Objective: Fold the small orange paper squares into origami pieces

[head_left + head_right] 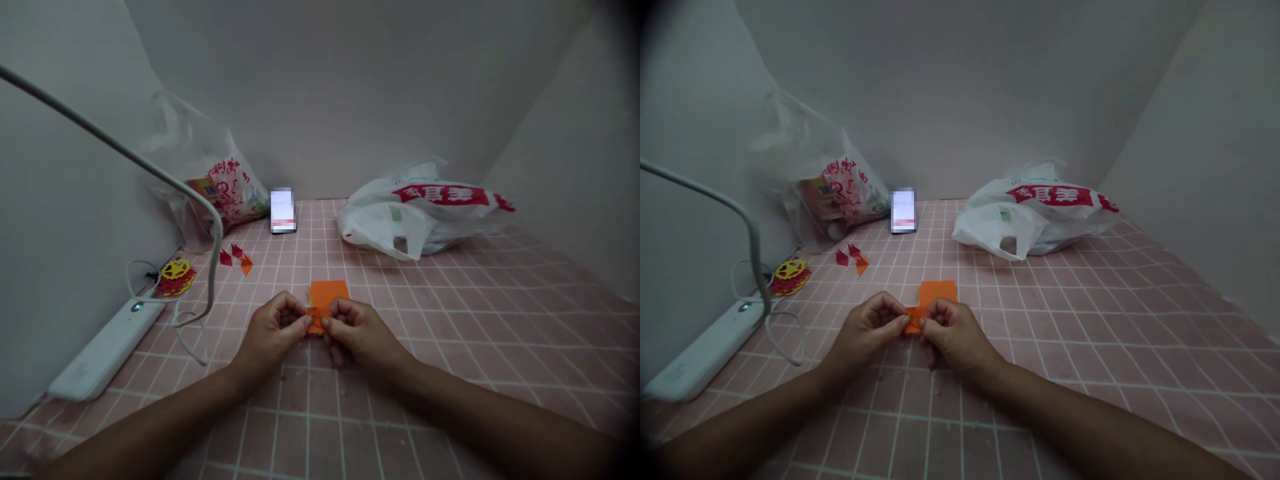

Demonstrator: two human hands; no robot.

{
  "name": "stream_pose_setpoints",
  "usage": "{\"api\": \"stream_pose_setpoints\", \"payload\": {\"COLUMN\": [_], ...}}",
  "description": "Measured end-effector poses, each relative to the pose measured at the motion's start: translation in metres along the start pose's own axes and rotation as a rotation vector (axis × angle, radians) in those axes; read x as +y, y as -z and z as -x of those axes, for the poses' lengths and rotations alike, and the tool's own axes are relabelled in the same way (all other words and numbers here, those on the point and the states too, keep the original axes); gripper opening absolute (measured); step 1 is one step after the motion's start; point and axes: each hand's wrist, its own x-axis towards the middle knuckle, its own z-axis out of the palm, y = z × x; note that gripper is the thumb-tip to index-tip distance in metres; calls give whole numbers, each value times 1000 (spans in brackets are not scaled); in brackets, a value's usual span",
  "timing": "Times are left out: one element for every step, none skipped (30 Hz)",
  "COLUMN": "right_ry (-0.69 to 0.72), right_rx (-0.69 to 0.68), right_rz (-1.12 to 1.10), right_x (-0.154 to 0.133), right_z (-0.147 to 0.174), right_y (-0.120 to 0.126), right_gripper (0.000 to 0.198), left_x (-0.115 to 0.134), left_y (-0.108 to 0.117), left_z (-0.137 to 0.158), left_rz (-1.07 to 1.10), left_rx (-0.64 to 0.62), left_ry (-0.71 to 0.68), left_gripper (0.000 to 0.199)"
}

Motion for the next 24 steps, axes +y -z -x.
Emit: {"api": "stream_pose_setpoints", "payload": {"right_ry": [-2,-4,-4,-7,-8,-11,-13,-12,-6,4,15,26,36,40,42,41,37,33,30,31,34,38,44,48], "right_rx": [3,3,2,-5,-11,-16,-25,-37,-49,-66,-81,-94,-102,-106,-109,-114,-122,-130,-138,-148,-160,-171,-179,-183], "right_rz": [-3,-2,2,5,8,6,-2,-17,-39,-63,-84,-99,-106,-106,-98,-86,-68,-46,-24,-7,4,9,10,10], "right_x": [0,0,0,0,-1,-1,-1,-2,-2,-2,-1,-1,-1,-1,-1,-1,-1,-2,-2,-3,-3,-3,-3,-2], "right_z": [0,-1,-1,-1,0,0,1,1,1,2,2,2,2,2,2,3,3,3,4,4,4,4,4,4], "right_y": [0,0,-1,-1,-1,-1,0,0,1,1,2,3,3,3,3,3,3,2,2,2,1,1,1,1], "right_gripper": [19,19,20,20,21,21,21,21,21,22,24,26,29,32,34,35,35,34,34,33,33,33,33,33], "left_x": [0,1,1,1,0,0,0,0,0,0,0,0,1,1,1,1,0,0,0,0,0,0,0,0], "left_y": [0,0,0,0,0,0,0,0,0,0,1,1,2,2,2,2,2,2,2,2,1,1,1,0], "left_z": [0,0,0,0,0,0,1,1,1,1,1,1,1,1,1,1,1,2,3,4,4,5,6,6], "left_rz": [35,63,78,80,72,64,59,55,52,48,41,32,22,16,12,10,10,13,14,14,13,11,10,11], "left_rx": [-14,-26,-36,-45,-55,-66,-73,-75,-72,-63,-50,-35,-19,-7,2,8,10,10,8,7,9,11,13,13], "left_ry": [-5,-12,-20,-28,-33,-35,-36,-35,-36,-39,-44,-53,-63,-73,-82,-90,-97,-103,-106,-107,-106,-107,-110,-112], "left_gripper": [15,20,25,29,31,30,29,27,26,24,24,23,22,22,21,21,20,19,19,18,18,18,18,18]}}
